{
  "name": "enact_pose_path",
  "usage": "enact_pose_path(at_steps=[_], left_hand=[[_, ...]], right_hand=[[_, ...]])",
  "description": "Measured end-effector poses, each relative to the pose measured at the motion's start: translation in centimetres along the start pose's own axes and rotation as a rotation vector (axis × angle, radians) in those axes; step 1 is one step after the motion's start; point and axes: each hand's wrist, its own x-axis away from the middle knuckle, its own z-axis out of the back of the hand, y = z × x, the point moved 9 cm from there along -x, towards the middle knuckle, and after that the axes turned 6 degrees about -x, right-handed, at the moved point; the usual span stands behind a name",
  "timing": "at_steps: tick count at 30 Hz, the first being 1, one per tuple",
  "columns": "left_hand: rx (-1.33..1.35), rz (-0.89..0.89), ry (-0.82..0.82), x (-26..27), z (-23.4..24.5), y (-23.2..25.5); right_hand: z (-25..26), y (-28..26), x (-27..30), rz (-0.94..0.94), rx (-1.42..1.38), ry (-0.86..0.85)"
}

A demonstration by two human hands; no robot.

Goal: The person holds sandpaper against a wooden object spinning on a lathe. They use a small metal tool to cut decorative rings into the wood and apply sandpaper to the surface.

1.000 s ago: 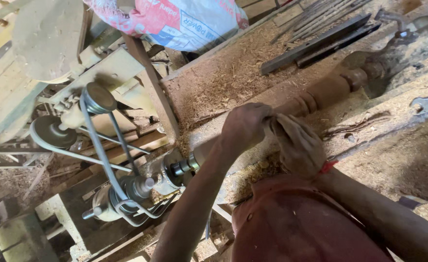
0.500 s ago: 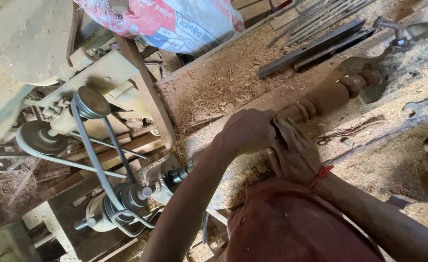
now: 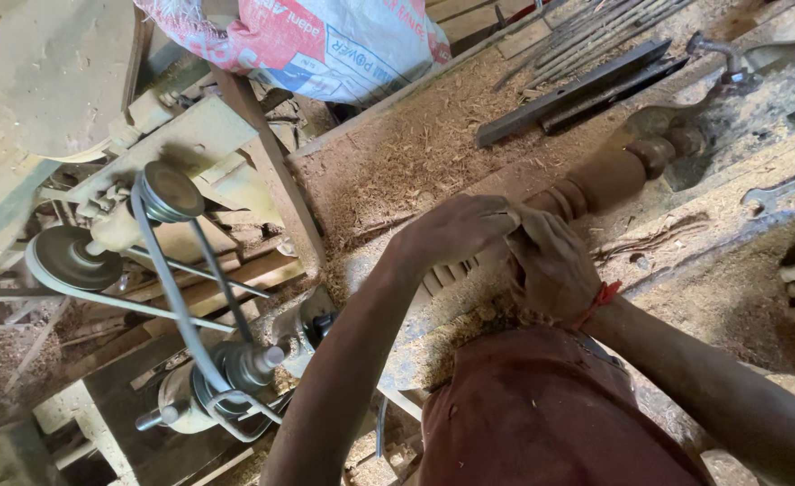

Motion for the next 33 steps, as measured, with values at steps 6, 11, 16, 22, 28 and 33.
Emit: enact_pose_path(at_steps=[6, 11, 16, 22, 28, 33], left_hand=[[-0.048, -0.001, -0.052, -1.0, -0.4, -2.6], [-0.002, -0.038, -0.011, -2.2, -1.0, -3.6], [-0.039, -0.049, 0.030, -2.8, -1.2, -4.0], [0.025, 0.079, 0.094, -2.3, -0.2, -3.3], [0.253, 0.236, 0.176, -0.9, 1.2, -2.9], [0.169, 0.111, 0.251, -1.0, 2.2, -1.3]], right_hand=[[-2.1, 1.5, -0.3, -0.158, -0.145, -0.055], [-1.4, 0.4, -0.6, -0.002, -0.099, -0.012], [-2.7, 1.4, -1.8, -0.122, -0.207, -0.215], [-2.5, 0.0, -3.0, -0.069, -0.068, -0.180], [-3.9, 0.8, -2.9, -0.099, -0.025, -0.252], [-4.8, 1.0, -2.7, -0.135, 0.031, -0.316]])
